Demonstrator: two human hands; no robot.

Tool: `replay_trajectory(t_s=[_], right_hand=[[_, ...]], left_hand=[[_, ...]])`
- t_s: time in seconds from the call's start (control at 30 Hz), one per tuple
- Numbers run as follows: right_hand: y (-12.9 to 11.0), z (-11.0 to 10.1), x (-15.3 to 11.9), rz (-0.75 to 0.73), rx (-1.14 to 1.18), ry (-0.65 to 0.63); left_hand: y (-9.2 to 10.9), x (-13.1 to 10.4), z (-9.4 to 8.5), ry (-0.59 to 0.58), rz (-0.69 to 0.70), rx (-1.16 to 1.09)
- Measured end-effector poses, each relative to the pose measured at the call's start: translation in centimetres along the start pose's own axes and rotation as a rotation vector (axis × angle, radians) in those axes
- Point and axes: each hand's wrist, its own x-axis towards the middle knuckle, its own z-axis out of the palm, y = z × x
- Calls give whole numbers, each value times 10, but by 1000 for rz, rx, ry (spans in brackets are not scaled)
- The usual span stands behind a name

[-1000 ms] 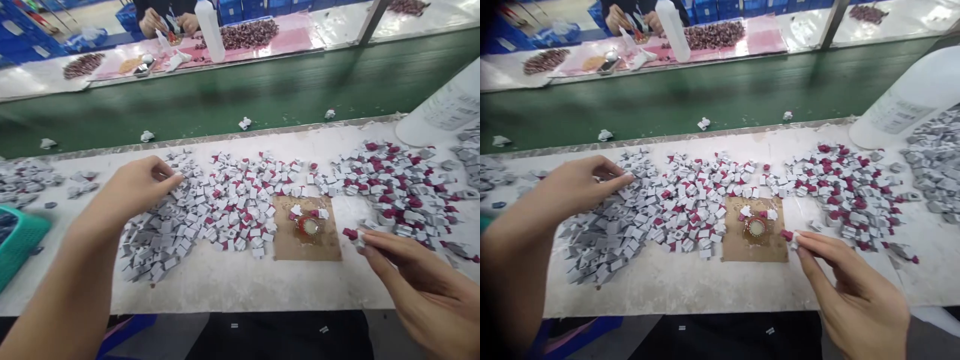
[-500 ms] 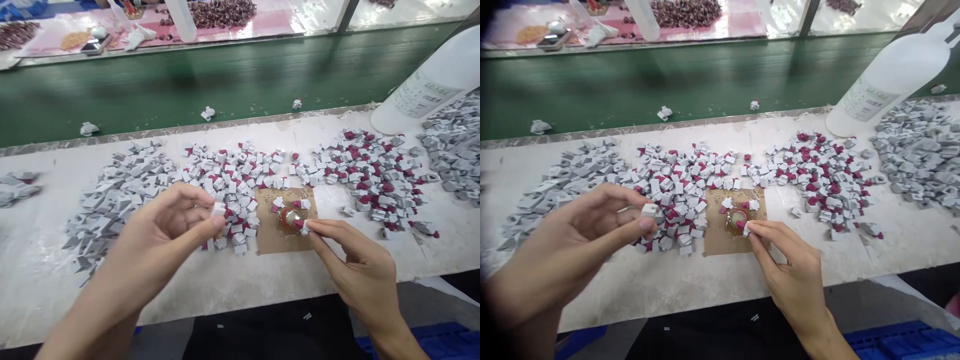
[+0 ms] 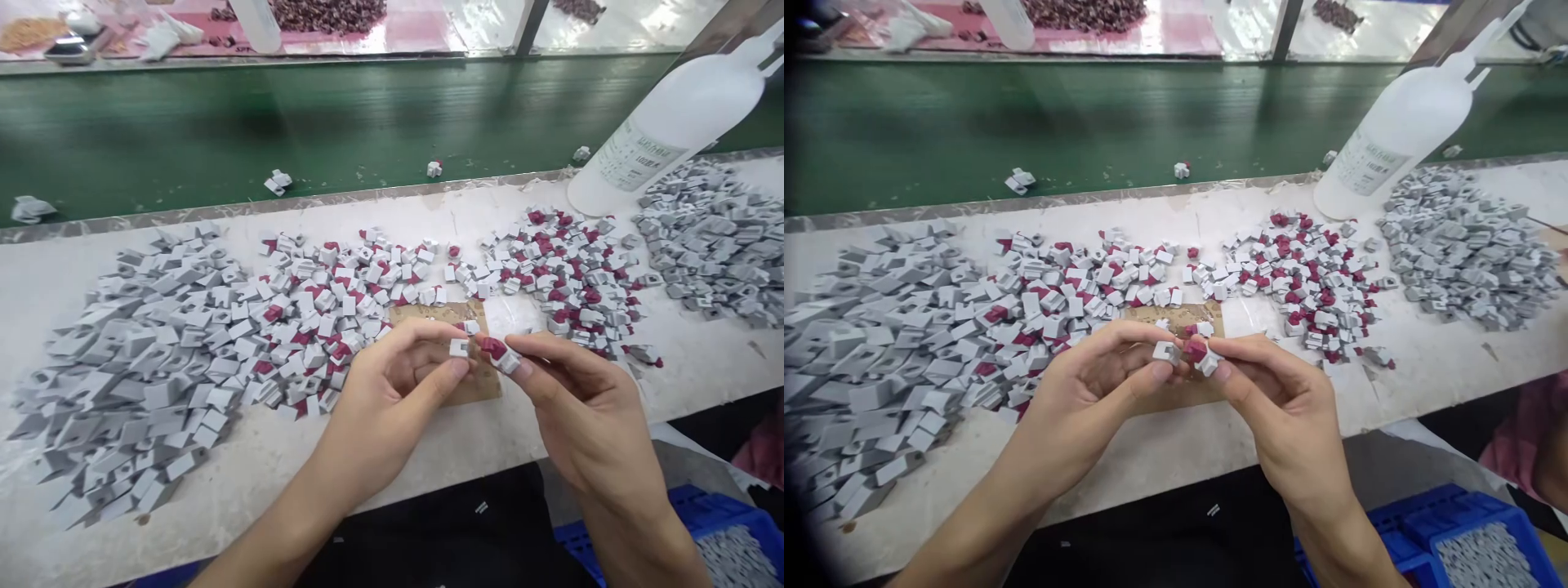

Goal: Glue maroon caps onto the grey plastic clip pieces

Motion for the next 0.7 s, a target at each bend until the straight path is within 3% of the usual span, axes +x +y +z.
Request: replay_trajectory(t_s=[0.23,0.5,0.7], right_hand=[[1,3,-2,-12,-7,31],[-17,4,4,-79,-253,-56],[-23,7,13,-92,-292,-101]], left_hand=[[0,3,0,-5,18,17],[-6,3,-5,-50,11,100],[-1,4,-8,-17,29,83]])
